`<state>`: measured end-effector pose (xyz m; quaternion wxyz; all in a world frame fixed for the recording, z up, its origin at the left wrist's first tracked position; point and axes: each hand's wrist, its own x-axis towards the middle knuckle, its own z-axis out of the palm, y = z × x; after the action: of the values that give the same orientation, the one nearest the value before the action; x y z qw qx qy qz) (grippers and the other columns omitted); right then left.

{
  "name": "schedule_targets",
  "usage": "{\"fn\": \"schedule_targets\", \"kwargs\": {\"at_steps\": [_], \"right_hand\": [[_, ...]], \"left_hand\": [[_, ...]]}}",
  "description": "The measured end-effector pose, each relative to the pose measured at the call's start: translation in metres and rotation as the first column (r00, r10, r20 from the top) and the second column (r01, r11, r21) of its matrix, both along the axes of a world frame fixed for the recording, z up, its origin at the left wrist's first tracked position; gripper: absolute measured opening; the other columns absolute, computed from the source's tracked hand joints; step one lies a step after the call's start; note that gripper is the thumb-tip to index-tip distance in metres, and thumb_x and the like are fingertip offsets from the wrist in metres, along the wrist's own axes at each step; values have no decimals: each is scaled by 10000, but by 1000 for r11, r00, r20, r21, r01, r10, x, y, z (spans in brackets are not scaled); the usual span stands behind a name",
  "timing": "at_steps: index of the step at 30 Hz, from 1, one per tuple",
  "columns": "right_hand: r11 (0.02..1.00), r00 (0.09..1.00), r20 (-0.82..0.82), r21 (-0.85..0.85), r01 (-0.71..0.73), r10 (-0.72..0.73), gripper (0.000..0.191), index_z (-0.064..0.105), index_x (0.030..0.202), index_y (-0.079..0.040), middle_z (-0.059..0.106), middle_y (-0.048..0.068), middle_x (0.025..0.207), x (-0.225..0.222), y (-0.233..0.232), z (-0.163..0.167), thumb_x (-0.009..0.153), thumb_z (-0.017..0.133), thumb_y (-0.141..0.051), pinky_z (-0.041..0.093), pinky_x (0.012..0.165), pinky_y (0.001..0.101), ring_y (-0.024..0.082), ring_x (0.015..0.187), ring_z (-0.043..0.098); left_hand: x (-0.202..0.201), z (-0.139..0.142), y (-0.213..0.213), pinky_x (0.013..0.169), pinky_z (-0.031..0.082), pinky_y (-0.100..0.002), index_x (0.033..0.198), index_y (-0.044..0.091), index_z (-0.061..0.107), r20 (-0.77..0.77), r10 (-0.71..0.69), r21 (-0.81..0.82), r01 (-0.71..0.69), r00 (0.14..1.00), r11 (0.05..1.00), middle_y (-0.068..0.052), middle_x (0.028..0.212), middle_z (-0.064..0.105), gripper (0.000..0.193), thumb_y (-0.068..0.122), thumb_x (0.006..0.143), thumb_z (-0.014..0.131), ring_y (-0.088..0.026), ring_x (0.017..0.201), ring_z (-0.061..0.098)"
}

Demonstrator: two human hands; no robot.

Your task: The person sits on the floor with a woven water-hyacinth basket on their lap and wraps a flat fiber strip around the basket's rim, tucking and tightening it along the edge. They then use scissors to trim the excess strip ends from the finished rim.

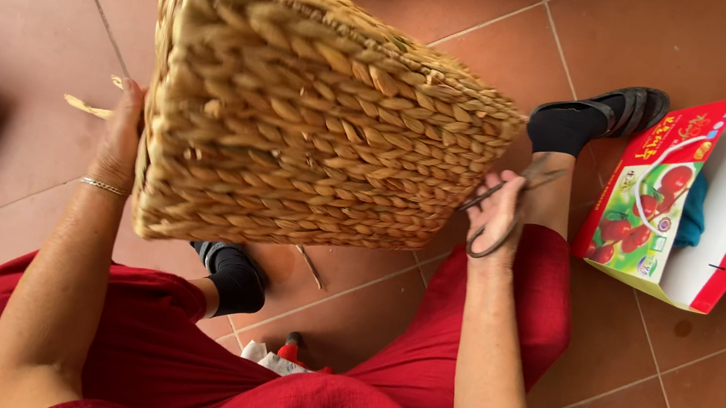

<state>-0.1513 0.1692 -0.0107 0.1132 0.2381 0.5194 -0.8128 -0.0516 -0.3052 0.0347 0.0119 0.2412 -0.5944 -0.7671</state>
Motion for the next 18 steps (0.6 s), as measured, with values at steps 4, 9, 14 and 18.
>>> {"fn": "schedule_targets", "kwargs": {"at_steps": [4, 9, 14, 18], "right_hand": [[998, 945, -325, 31, 47, -34, 692, 360, 1515, -80, 387, 175, 1582, -2, 35, 0, 1075, 583, -566, 374, 1151, 493, 302, 1355, 429], [998, 908, -413, -26, 63, -68, 649, 345, 1528, -140, 443, 54, 1510, 9, 51, -1, 1065, 540, -551, 366, 1183, 451, 242, 1390, 420], [993, 946, -321, -119, 9, -47, 613, 428, 1492, -107, 528, 37, 1498, 15, 60, -4, 1067, 483, -545, 444, 1196, 395, 195, 1392, 522], [990, 966, -250, -137, 38, -72, 566, 499, 1423, -31, 606, 87, 1393, 13, 60, -12, 1108, 471, -501, 484, 1152, 403, 225, 1301, 588]], "left_hand": [[-20, -9, 44, 1037, 533, -329, 1442, 20, 530, 83, -33, 335, 3, 996, 942, -114, 1393, 632, 719, 601, 1040, 401, -191, 1218, 629], [-30, -25, 83, 1028, 545, -363, 1434, 16, 536, 55, 22, 594, -51, 998, 803, -142, 1401, 624, 691, 579, 1051, 419, -227, 1219, 636], [-7, -45, 95, 1020, 557, -396, 1426, 12, 542, 108, 69, 678, -124, 992, 725, -171, 1409, 616, 663, 557, 1062, 438, -263, 1219, 644], [3, -54, 96, 1013, 567, -423, 1419, 9, 547, 148, 104, 691, -178, 984, 701, -193, 1415, 610, 641, 539, 1071, 452, -291, 1220, 650]]}}
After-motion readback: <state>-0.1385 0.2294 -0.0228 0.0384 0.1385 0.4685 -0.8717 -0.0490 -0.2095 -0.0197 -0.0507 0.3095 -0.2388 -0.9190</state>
